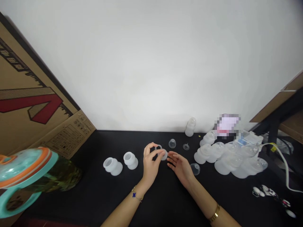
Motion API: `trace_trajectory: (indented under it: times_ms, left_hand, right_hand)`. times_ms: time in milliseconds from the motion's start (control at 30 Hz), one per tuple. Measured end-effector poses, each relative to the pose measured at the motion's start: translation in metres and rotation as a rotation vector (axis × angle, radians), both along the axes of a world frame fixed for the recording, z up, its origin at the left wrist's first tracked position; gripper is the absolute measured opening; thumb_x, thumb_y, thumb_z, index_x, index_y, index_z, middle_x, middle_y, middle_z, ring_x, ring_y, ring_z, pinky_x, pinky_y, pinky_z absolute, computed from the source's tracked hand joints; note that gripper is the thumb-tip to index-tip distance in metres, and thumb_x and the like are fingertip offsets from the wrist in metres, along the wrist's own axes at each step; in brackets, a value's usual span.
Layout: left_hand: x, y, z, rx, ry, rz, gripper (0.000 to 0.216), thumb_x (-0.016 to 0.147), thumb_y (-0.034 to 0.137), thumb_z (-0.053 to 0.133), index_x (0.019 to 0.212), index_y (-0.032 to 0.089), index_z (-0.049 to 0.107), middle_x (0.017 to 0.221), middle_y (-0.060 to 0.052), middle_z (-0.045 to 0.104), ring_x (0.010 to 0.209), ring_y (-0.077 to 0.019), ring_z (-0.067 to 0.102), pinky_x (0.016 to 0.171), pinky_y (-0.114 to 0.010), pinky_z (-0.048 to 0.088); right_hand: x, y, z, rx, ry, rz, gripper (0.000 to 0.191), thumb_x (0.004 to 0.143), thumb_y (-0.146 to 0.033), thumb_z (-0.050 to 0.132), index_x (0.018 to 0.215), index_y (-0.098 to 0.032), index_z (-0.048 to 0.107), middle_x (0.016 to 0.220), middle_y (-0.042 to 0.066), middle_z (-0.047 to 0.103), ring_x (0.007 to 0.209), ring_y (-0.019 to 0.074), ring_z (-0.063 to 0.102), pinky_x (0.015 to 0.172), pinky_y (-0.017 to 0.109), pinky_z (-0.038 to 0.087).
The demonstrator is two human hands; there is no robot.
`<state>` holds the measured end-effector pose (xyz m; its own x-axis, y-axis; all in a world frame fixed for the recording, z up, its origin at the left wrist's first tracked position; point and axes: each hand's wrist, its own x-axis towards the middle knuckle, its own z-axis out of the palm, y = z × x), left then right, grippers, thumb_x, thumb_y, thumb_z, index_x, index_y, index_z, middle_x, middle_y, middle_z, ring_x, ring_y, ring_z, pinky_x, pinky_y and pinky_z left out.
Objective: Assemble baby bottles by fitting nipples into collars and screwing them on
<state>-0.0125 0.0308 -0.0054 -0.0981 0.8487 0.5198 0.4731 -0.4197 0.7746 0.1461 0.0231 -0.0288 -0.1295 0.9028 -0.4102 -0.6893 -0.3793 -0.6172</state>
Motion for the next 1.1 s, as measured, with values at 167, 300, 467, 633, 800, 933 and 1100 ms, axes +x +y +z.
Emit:
trace_trajectory:
  times_ms: [167, 300, 467, 633, 800, 933, 1100]
  left_hand:
    - [0.0007, -0.0008, -0.0002, -0.007, -0.003, 0.003, 0.013, 0.090, 0.029, 0.063, 0.088, 0.027, 0.075, 0.111, -0.005, 0.057, 0.116, -0.0249, 0.052, 0.101, -0.042, 0.042]
    - [0.0008, -0.0014, -0.0010, -0.011, 0.000, -0.004, 0.010, 0.086, 0.031, 0.068, 0.081, 0.025, 0.074, 0.110, -0.006, 0.056, 0.118, -0.0263, 0.050, 0.102, -0.043, 0.041]
    - [0.0003, -0.0016, -0.0023, -0.006, 0.009, -0.015, 0.015, 0.092, 0.028, 0.059, 0.092, 0.027, 0.075, 0.113, -0.006, 0.056, 0.120, -0.0252, 0.049, 0.103, -0.044, 0.040]
    - [0.0012, -0.0014, -0.0034, 0.021, 0.003, -0.025, 0.011, 0.085, 0.029, 0.069, 0.076, 0.023, 0.071, 0.104, -0.005, 0.055, 0.118, -0.0266, 0.050, 0.100, -0.043, 0.042]
    - [0.0014, -0.0024, -0.0027, 0.032, 0.051, -0.042, 0.016, 0.092, 0.025, 0.059, 0.090, 0.028, 0.074, 0.110, -0.005, 0.056, 0.118, -0.0247, 0.050, 0.103, -0.043, 0.040]
    - [0.0012, -0.0032, -0.0012, 0.024, 0.059, -0.047, 0.016, 0.092, 0.024, 0.059, 0.087, 0.027, 0.074, 0.110, -0.005, 0.055, 0.119, -0.0249, 0.049, 0.103, -0.043, 0.039]
    - [0.0030, -0.0034, -0.0009, 0.058, 0.030, -0.051, 0.011, 0.087, 0.026, 0.066, 0.077, 0.023, 0.070, 0.102, -0.005, 0.055, 0.116, -0.0259, 0.051, 0.099, -0.043, 0.042]
  right_hand:
    - [-0.0003, -0.0007, 0.0017, 0.000, -0.006, 0.005, 0.017, 0.075, -0.020, 0.067, 0.090, -0.019, 0.074, 0.097, 0.005, 0.075, 0.086, 0.0191, 0.067, 0.078, 0.032, 0.051]
    - [-0.0005, -0.0005, 0.0020, 0.002, -0.005, 0.007, 0.017, 0.074, -0.021, 0.068, 0.089, -0.019, 0.074, 0.095, 0.005, 0.075, 0.084, 0.0181, 0.066, 0.076, 0.031, 0.051]
    - [-0.0005, -0.0011, 0.0028, 0.002, -0.030, 0.018, 0.018, 0.071, -0.024, 0.070, 0.089, -0.019, 0.074, 0.093, 0.004, 0.075, 0.082, 0.0177, 0.066, 0.075, 0.030, 0.050]
    - [-0.0016, -0.0019, 0.0035, 0.016, -0.056, 0.049, 0.019, 0.071, -0.026, 0.069, 0.088, -0.019, 0.074, 0.089, 0.003, 0.073, 0.080, 0.0173, 0.064, 0.073, 0.029, 0.049]
    - [-0.0035, -0.0028, 0.0035, 0.052, -0.121, 0.083, 0.019, 0.073, -0.025, 0.067, 0.089, -0.019, 0.074, 0.086, 0.004, 0.071, 0.078, 0.0170, 0.063, 0.071, 0.028, 0.049]
    - [-0.0046, -0.0034, 0.0047, 0.084, -0.153, 0.114, 0.019, 0.075, -0.025, 0.065, 0.091, -0.019, 0.073, 0.085, 0.004, 0.070, 0.077, 0.0164, 0.062, 0.071, 0.028, 0.049]
    - [-0.0050, -0.0038, 0.0056, 0.087, -0.179, 0.120, 0.018, 0.074, -0.024, 0.065, 0.090, -0.019, 0.072, 0.083, 0.003, 0.070, 0.075, 0.0162, 0.063, 0.069, 0.027, 0.048]
